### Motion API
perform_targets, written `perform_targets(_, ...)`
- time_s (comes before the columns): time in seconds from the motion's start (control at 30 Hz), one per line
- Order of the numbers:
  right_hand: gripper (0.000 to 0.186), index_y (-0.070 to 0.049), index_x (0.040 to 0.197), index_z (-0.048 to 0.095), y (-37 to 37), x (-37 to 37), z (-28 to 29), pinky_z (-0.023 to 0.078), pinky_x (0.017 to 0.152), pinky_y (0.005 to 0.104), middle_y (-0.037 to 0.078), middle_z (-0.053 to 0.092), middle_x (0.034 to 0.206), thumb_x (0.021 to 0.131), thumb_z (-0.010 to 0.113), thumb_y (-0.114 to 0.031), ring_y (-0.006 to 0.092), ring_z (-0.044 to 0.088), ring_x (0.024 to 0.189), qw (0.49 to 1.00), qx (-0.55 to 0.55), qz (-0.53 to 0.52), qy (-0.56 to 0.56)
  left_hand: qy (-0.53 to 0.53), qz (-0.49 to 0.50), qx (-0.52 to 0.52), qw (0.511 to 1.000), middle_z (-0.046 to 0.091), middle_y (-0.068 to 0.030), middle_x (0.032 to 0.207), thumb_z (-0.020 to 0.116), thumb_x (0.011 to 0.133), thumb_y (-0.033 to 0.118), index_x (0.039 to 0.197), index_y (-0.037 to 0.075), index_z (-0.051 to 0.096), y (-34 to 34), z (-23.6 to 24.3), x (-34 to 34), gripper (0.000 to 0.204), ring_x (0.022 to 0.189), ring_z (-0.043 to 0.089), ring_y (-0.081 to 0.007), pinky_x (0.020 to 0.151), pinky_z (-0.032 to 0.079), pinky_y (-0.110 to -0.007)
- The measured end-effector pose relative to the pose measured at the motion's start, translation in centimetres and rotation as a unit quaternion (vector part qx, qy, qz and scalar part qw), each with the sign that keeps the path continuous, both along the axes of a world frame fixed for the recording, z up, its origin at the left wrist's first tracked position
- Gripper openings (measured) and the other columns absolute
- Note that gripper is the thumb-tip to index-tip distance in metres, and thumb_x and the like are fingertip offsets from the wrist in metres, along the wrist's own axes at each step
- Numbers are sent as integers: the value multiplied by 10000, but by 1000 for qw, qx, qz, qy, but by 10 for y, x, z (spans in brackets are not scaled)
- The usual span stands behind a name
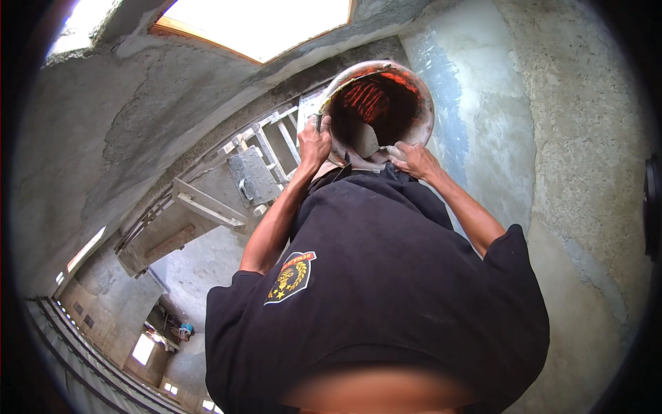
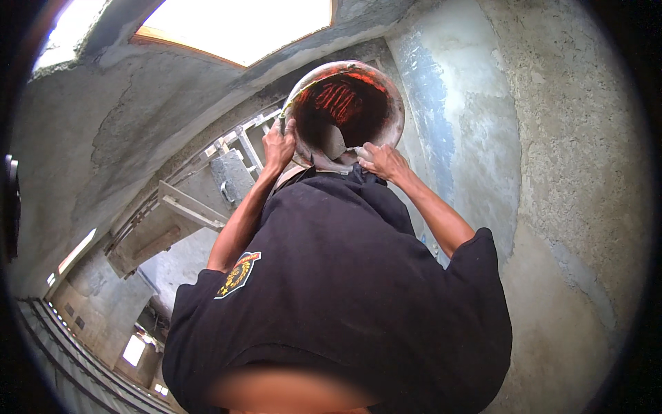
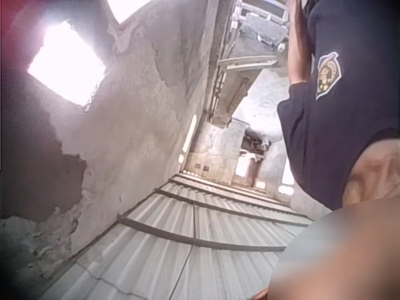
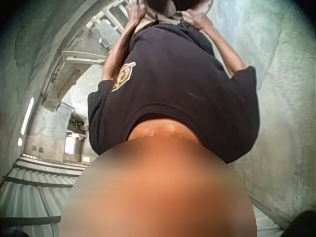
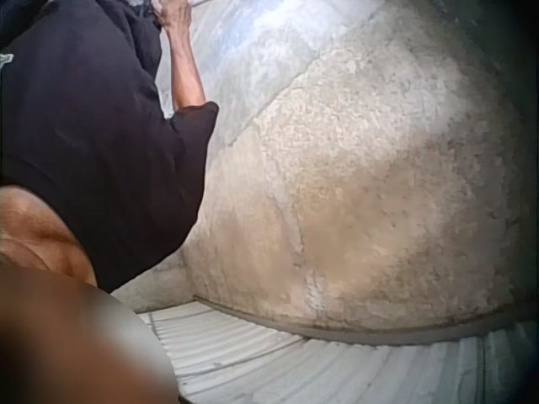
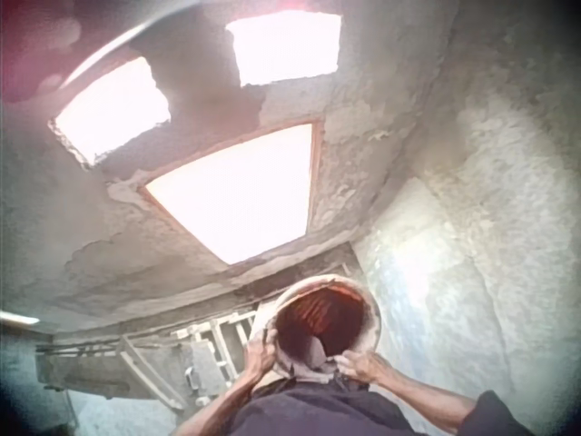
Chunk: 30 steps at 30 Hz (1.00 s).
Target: The person scoops mortar from a bucket using a trowel and applies it onto the wall.
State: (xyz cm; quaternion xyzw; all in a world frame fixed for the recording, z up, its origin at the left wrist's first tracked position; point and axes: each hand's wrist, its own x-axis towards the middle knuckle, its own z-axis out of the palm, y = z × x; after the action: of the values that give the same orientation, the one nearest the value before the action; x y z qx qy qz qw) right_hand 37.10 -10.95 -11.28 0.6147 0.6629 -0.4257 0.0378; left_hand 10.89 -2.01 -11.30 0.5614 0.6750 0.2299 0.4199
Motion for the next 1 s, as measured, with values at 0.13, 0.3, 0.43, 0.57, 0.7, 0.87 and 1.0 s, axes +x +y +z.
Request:
perform_targets(0.13,431,-72,1092,540,-11,-5,2,492,721,488,280,614,826,829,575,-411,434,608,821,998,31,-45,18,2,14,13,1000,617,-279,794,555,892,332,1019,-49,576,-2,-1,4,403,727,615,-421,649,469,-451)
perform_targets(0.3,576,10,1203,491,-17,-18,11,505,774,468,303,609,906,819,584,-409,450,608,840,994,43,-89,48,51,58,-43,996,643,-223,757,552,888,365,936,-26,629,6,2,7,401,739,641,-340,674,467,-426)
perform_targets(0.43,573,1,1209,488,-23,-19,5,506,788,462,294,612,919,816,589,-404,441,610,851,993,42,-96,49,58,59,-36,996,636,-235,743,552,881,369,877,-43,630,5,-1,4,420,724,641,-342,665,462,-432)
perform_targets(0.57,543,17,1151,530,-23,-20,21,503,791,440,275,616,936,791,621,-379,399,618,872,986,34,-135,91,68,61,-41,995,620,-239,694,552,872,396,826,-56,623,4,-7,4,460,702,637,-344,651,461,-434)
perform_targets(0.7,506,17,1057,592,-39,-10,-2,514,742,393,233,636,912,731,689,-359,364,637,851,979,88,-161,90,76,81,-69,991,617,-227,669,528,877,411,806,-63,618,-1,-13,1,487,713,643,-343,670,459,-458)
perform_targets(0.87,543,7,1054,600,-17,0,16,504,748,370,214,643,890,718,710,-406,340,651,831,969,89,-174,150,87,85,-96,988,619,-262,705,531,863,439,775,-90,612,-10,-32,-11,542,740,641,-369,676,464,-462)
perform_targets(1.0,566,-11,1021,600,9,-2,25,499,693,376,187,644,834,755,677,-504,345,648,809,955,116,-220,163,82,94,-107,986,581,-160,534,532,872,420,696,-66,623,-5,-65,-22,524,542,633,-245,548,477,-418)
